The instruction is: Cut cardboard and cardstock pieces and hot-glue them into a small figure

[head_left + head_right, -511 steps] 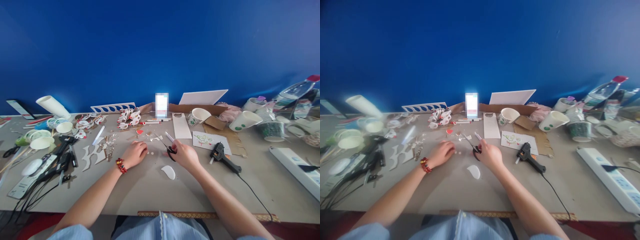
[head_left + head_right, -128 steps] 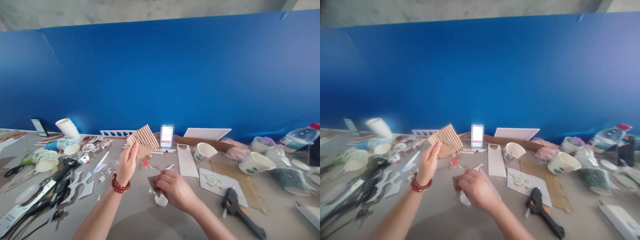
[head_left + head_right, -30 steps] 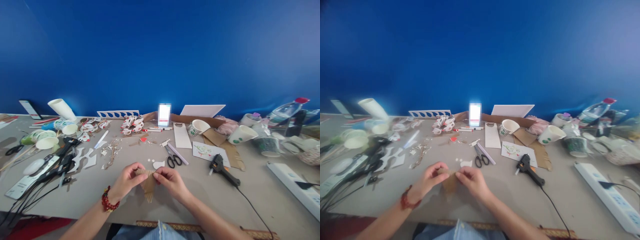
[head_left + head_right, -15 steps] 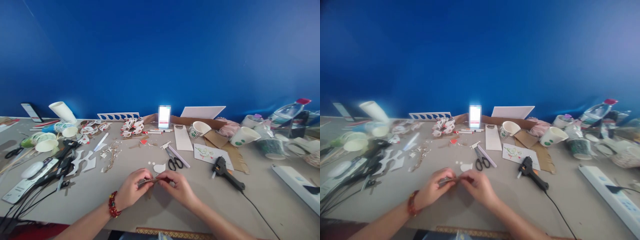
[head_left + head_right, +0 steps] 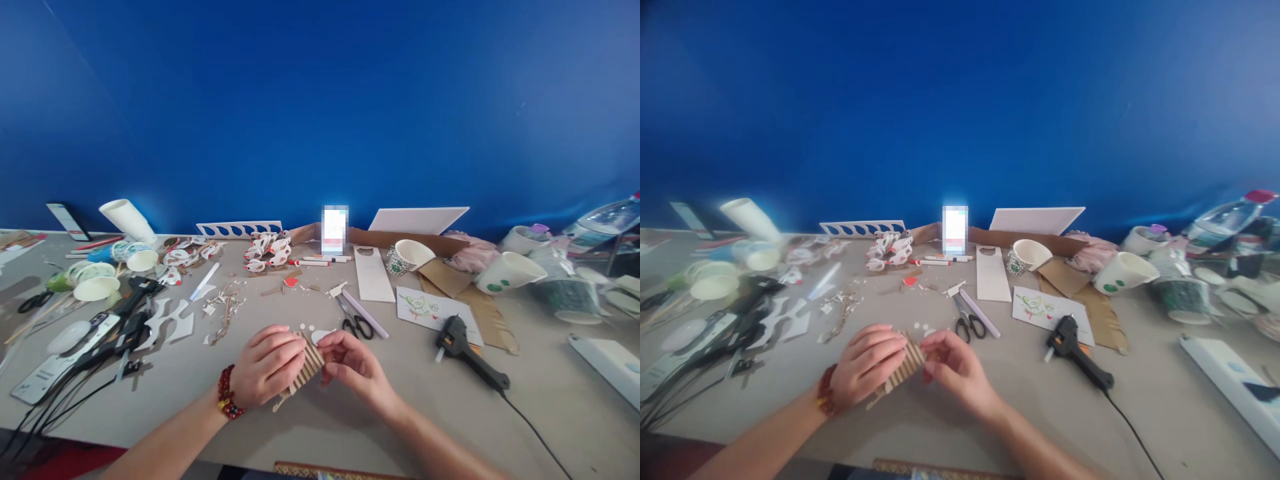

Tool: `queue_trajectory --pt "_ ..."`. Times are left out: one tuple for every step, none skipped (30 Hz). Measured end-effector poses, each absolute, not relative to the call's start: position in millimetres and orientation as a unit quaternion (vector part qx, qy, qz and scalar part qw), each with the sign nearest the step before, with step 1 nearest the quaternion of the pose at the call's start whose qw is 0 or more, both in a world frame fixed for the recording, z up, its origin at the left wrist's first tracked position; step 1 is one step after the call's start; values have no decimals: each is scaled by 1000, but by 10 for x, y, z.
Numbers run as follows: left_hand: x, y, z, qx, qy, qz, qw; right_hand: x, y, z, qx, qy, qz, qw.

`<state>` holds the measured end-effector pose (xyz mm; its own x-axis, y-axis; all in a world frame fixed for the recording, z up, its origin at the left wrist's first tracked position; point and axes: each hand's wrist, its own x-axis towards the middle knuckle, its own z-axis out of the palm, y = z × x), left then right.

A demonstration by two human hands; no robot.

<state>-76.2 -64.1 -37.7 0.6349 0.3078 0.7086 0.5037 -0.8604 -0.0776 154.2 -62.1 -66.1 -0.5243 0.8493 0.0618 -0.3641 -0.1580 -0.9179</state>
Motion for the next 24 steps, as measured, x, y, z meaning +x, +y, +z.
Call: queue_trajectory --pt "-751 -640 -381 -893 -228 -362 138 1541 -623 -681 -248 -493 721 421" --pt "-740 -638 -386 -893 -230 -363 136 1537 -627 -702 -254 -496 718 418" --pt "-731 -634 -393 -892 -232 -365 130 1531 -631 -723 -262 -502 712 415" --pt "-724 -629 -401 -891 -236 -369 121 1525 -635 -742 -271 -510 705 412" --pt "-720 -624 -412 -890 -239 -373 108 1521 -637 -755 -279 -519 697 409" --pt "-719 -618 -428 -890 -241 -377 92 1522 -633 -759 -287 -528 688 407" --pt "-718 -611 -449 -888 -245 -381 72 1531 -622 -753 -296 -539 677 404" --pt "-718 -606 -476 -885 -252 -388 49 1553 -600 -732 -310 -557 659 400" --pt "-716 -601 -509 -880 -260 -396 22 1591 -569 -697 -331 -583 628 394" --pt "-712 -597 -547 -872 -275 -404 -12 1646 -529 -650 -362 -616 584 386" --pt "-705 -595 -587 -858 -295 -417 -53 1715 -482 -595 -400 -653 526 370" --pt "-695 -594 -626 -838 -324 -428 -100 1796 -435 -538 -443 -689 455 350" --pt "-684 -595 -660 -807 -366 -439 -149 1881 -389 -484 -484 -716 387 321" --pt "-671 -595 -685 -765 -416 -448 -202 1962 -350 -442 -523 -735 319 292" --pt "-658 -595 -700 -717 -464 -448 -263 2031 -319 -415 -554 -750 253 259" --pt "-646 -593 -703 -665 -503 -444 -329 2082 -299 -405 -575 -761 200 224" --pt "-635 -588 -695 -614 -527 -435 -396 2111 -290 -411 -589 -770 160 187" --pt "-625 -582 -678 -568 -536 -425 -458 2117 -289 -427 -597 -777 129 149" --pt "-618 -573 -655 -529 -534 -417 -510 2103 -295 -449 -604 -782 105 115" --pt "-612 -564 -630 -500 -530 -413 -547 2074 -305 -470 -608 -785 86 85" --pt "-610 -556 -607 -479 -527 -415 -566 2038 -318 -486 -612 -786 69 60" --pt "-611 -549 -589 -467 -526 -416 -576 2004 -330 -493 -617 -784 54 40" --pt "-615 -544 -576 -461 -525 -416 -582 1977 -341 -491 -621 -782 44 24" --pt "-623 -542 -569 -460 -526 -414 -584 1961 -352 -482 -625 -780 40 9"
